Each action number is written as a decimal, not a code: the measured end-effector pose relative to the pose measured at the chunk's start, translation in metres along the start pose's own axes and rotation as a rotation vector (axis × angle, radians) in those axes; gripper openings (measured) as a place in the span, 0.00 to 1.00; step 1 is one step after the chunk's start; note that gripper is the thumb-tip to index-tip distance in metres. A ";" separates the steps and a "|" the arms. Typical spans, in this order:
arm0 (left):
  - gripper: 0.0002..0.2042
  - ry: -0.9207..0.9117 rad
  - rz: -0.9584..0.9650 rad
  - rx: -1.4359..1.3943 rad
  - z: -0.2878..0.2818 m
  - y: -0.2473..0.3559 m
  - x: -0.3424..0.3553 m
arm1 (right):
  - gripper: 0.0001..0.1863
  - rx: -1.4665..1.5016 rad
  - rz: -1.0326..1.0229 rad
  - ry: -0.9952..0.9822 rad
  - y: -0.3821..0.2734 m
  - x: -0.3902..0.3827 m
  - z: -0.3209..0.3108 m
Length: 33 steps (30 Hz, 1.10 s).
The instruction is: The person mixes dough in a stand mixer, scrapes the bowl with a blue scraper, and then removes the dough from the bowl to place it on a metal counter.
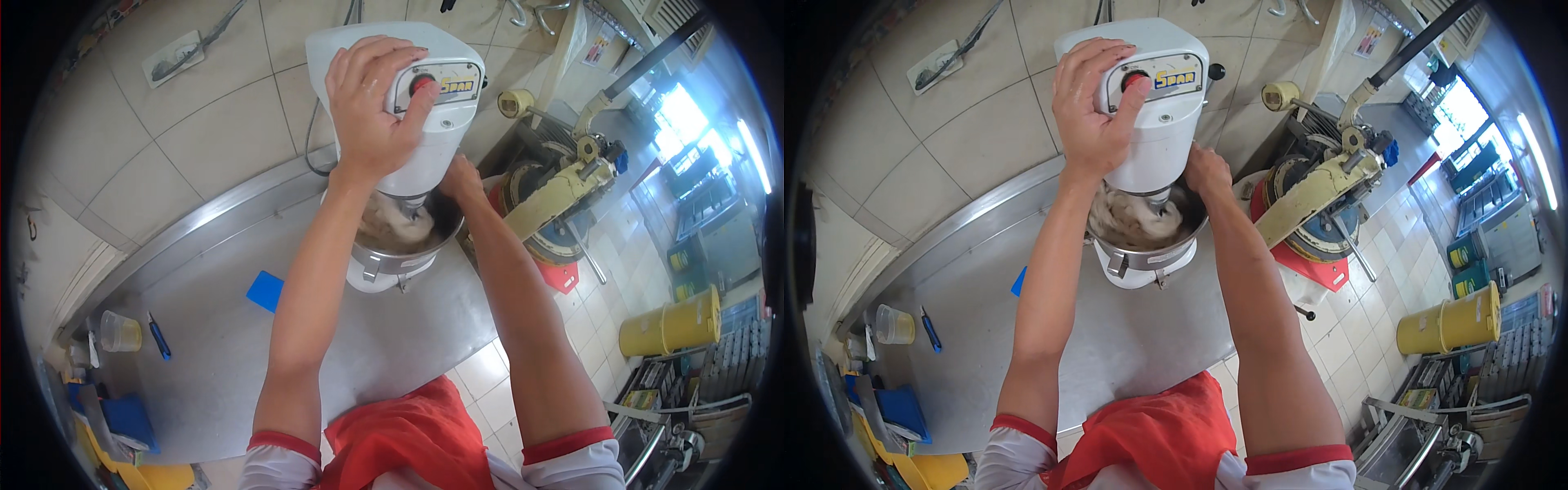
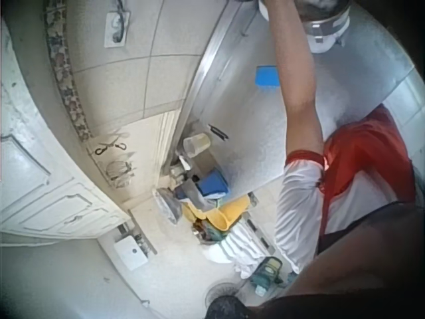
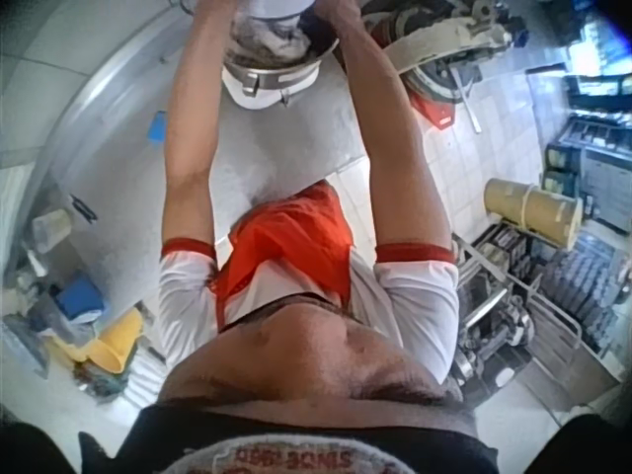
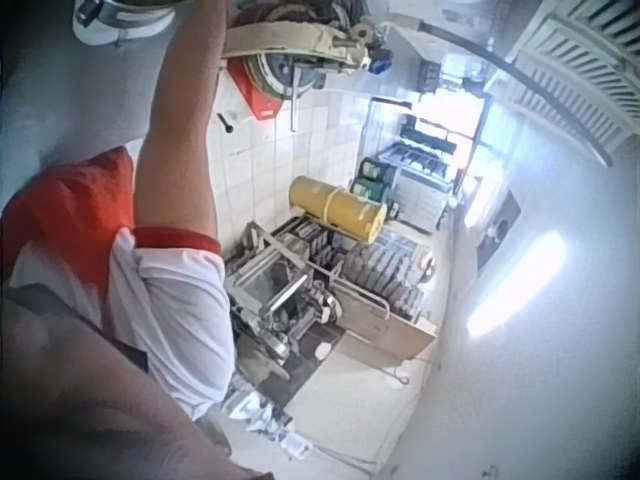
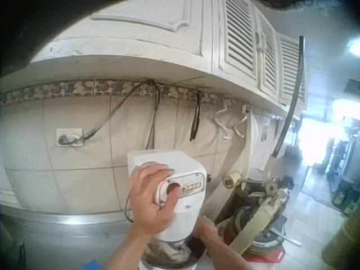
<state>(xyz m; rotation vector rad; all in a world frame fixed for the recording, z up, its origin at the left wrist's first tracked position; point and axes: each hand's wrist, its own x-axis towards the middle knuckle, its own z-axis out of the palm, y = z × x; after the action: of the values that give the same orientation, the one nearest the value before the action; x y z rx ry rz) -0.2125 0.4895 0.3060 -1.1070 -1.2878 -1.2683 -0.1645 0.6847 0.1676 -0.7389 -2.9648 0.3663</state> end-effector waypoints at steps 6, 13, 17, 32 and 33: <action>0.16 -0.009 -0.009 -0.002 -0.002 0.001 -0.002 | 0.20 0.006 0.005 0.004 -0.002 -0.004 0.003; 0.15 -0.069 -0.050 -0.063 0.000 0.005 0.007 | 0.17 0.068 -0.063 0.076 0.014 -0.002 0.015; 0.15 -0.126 -0.121 -0.018 -0.014 0.009 0.004 | 0.19 -0.079 -0.166 0.166 -0.007 -0.011 0.010; 0.15 -0.041 -0.213 -0.021 -0.011 0.025 0.008 | 0.20 0.000 -0.512 0.114 -0.015 -0.072 -0.020; 0.15 -0.051 -0.199 -0.028 -0.009 0.026 0.011 | 0.21 0.025 -0.435 -0.163 -0.020 -0.075 -0.030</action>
<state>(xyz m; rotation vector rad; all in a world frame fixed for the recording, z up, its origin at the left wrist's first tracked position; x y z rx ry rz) -0.1874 0.4809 0.3191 -1.0562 -1.4514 -1.4157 -0.1040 0.6390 0.2015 -0.0499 -3.1461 0.4454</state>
